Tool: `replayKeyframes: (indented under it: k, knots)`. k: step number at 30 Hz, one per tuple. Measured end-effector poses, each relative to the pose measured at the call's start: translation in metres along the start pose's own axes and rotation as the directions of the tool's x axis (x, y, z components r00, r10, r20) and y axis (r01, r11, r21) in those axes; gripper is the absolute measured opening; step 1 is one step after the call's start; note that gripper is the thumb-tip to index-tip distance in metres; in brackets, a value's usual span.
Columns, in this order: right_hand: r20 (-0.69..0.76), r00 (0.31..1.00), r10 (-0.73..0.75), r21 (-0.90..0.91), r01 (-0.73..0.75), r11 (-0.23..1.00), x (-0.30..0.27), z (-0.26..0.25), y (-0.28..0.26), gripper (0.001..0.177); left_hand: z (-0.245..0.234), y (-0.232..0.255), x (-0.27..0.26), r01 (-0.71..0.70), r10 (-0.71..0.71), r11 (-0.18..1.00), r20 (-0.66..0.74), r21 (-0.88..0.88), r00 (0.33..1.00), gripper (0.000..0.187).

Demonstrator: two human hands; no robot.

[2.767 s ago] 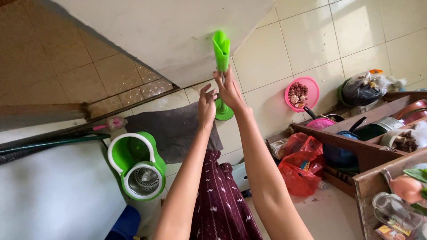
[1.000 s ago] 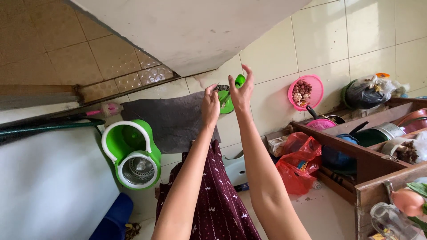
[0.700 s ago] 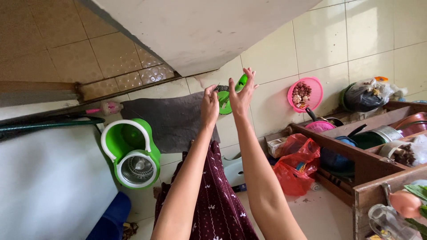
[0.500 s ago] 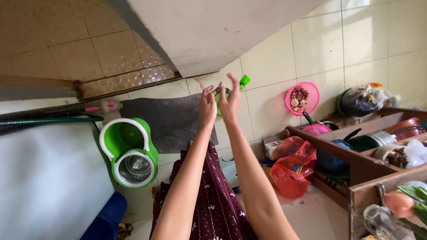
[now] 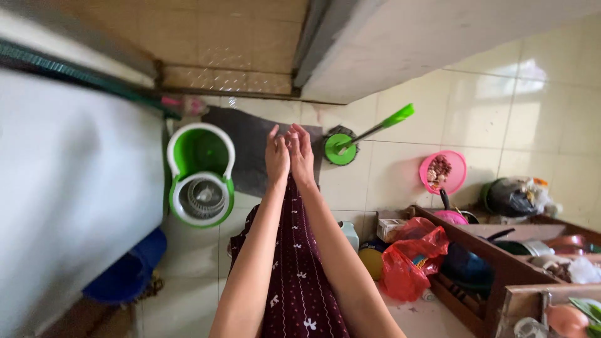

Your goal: Assembling the handle of a spin mop and then emptying the water bucket into a squat toilet.

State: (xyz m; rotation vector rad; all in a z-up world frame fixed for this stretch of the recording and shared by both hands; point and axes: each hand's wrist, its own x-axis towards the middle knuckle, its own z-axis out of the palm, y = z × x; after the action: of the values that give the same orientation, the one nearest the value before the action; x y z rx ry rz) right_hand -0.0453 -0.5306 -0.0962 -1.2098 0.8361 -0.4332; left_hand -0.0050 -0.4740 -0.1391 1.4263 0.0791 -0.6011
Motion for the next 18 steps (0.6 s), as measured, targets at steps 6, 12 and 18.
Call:
replayKeyframes:
  k: [6,12,18]
  knots:
    - [0.135,0.988,0.072,-0.02,-0.07,0.997,-0.069,0.068,0.068,0.045,-0.115,-0.017,-0.041,0.063,-0.061,0.998,-0.167,0.007,0.984,0.046]
    - [0.231,0.967,0.109,-0.17,-0.07,0.983,-0.133,0.118,0.185,0.044,-0.231,-0.118,-0.072,-0.06,0.113,0.982,-0.296,0.18,0.949,0.042]
    - [0.237,0.963,0.127,-0.188,-0.083,0.979,-0.164,0.145,0.29,0.045,-0.326,-0.165,-0.087,0.135,-0.029,0.961,-0.398,0.242,0.917,0.037]
